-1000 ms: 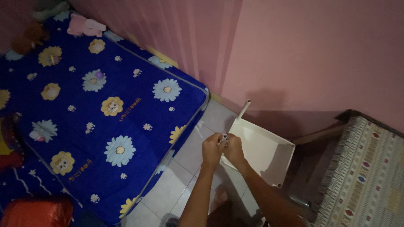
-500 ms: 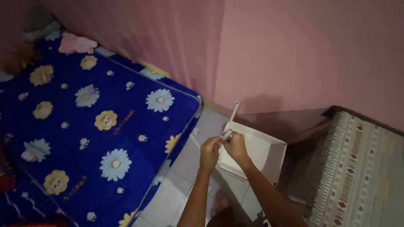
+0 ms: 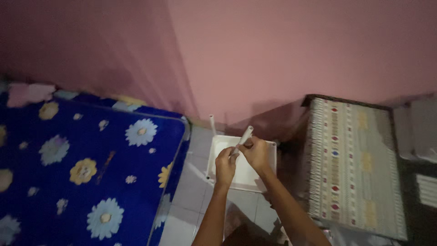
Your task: The person assembles a white plastic storage rack by inserting small plastic connectors into the corners of the bins and attaching white vertical poles. The person handles the bins and poles one at a time, stacking the bins and securing the poles to form the structure.
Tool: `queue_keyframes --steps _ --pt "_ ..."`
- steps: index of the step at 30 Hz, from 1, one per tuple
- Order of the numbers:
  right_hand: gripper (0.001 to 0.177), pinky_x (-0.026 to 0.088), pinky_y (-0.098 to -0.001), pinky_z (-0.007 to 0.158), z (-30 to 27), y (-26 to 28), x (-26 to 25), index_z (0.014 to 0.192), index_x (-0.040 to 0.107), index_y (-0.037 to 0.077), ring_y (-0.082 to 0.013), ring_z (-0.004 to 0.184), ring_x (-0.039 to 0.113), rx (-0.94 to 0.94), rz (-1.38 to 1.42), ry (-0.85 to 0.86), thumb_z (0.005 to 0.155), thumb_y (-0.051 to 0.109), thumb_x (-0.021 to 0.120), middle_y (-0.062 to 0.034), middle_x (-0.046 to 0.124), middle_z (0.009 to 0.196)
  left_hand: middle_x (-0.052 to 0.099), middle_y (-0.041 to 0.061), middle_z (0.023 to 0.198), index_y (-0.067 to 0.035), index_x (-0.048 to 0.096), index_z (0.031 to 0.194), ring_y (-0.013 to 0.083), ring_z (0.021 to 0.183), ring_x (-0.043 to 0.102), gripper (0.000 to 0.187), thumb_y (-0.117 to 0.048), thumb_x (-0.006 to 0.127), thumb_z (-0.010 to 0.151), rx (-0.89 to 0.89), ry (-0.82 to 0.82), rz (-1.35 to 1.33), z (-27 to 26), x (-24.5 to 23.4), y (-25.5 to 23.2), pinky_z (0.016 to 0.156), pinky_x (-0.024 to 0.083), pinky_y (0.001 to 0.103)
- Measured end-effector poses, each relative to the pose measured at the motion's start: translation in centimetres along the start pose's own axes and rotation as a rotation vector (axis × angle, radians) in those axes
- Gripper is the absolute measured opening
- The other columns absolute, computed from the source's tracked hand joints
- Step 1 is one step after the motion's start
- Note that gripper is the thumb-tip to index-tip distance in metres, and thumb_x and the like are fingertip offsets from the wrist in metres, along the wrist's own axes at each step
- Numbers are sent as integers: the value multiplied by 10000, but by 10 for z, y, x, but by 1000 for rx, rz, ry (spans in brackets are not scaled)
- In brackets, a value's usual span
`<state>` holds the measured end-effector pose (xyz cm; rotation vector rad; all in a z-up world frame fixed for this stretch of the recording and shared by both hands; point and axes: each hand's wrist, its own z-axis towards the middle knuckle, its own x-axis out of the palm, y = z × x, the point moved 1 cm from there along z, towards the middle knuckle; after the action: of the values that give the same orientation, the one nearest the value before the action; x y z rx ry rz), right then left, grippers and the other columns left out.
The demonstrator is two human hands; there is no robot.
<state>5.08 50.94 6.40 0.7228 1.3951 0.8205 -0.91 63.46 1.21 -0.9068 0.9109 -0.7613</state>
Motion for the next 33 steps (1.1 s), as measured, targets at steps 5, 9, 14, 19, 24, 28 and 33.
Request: queue_keyframes --steps 5,9,14,19,24,28,33 --pt "233 570 -312 637 -16 -23 -48 945 774 -31 -181 692 741 -32 120 -151 763 95 847 -138 773 810 737 174 1005 14 687 1109 334 920 729 202 -48 725 920 91 61 -63 3 51 -41 796 575 416" --pt "197 571 -310 649 -30 -42 -86 959 782 -32 -152 699 744 127 194 -236 822 107 808 -138 795 806 737 177 1036 6 707 1106 349 949 716 205 -27 714 904 145 143 -75 -1 87 -75 812 569 425" --pt "201 571 -311 648 -40 -66 -137 994 763 -42 -151 707 735 192 200 -376 861 108 776 -142 786 816 719 193 1078 15 716 1122 373 988 691 219 -3 705 903 243 228 -117 -9 139 -103 853 560 424" --pt "199 582 -306 643 -47 -105 -182 980 758 -51 -158 705 746 197 240 -534 881 121 761 -134 784 802 717 200 1130 12 716 1159 389 1053 682 285 60 642 888 352 320 -192 -20 189 -130 902 548 427" --pt "236 580 -316 599 -59 -142 -229 969 731 -73 -156 731 767 325 390 -609 897 150 751 -125 782 812 702 208 1120 5 720 1134 395 1040 675 280 24 706 856 358 400 -213 -39 237 -166 882 544 428" --pt "219 572 -312 592 -76 -169 -266 981 743 -77 -159 719 753 334 423 -692 911 130 730 -131 776 796 725 168 1049 6 731 1128 364 951 694 271 27 727 857 453 493 -207 -55 278 -186 992 519 465" --pt "210 613 -306 652 -91 -214 -310 984 724 -88 -156 725 738 317 490 -845 897 101 743 -120 770 835 716 154 1085 -11 723 1148 347 988 698 301 31 712 850 405 629 -221 -81 325 -210 828 570 416"
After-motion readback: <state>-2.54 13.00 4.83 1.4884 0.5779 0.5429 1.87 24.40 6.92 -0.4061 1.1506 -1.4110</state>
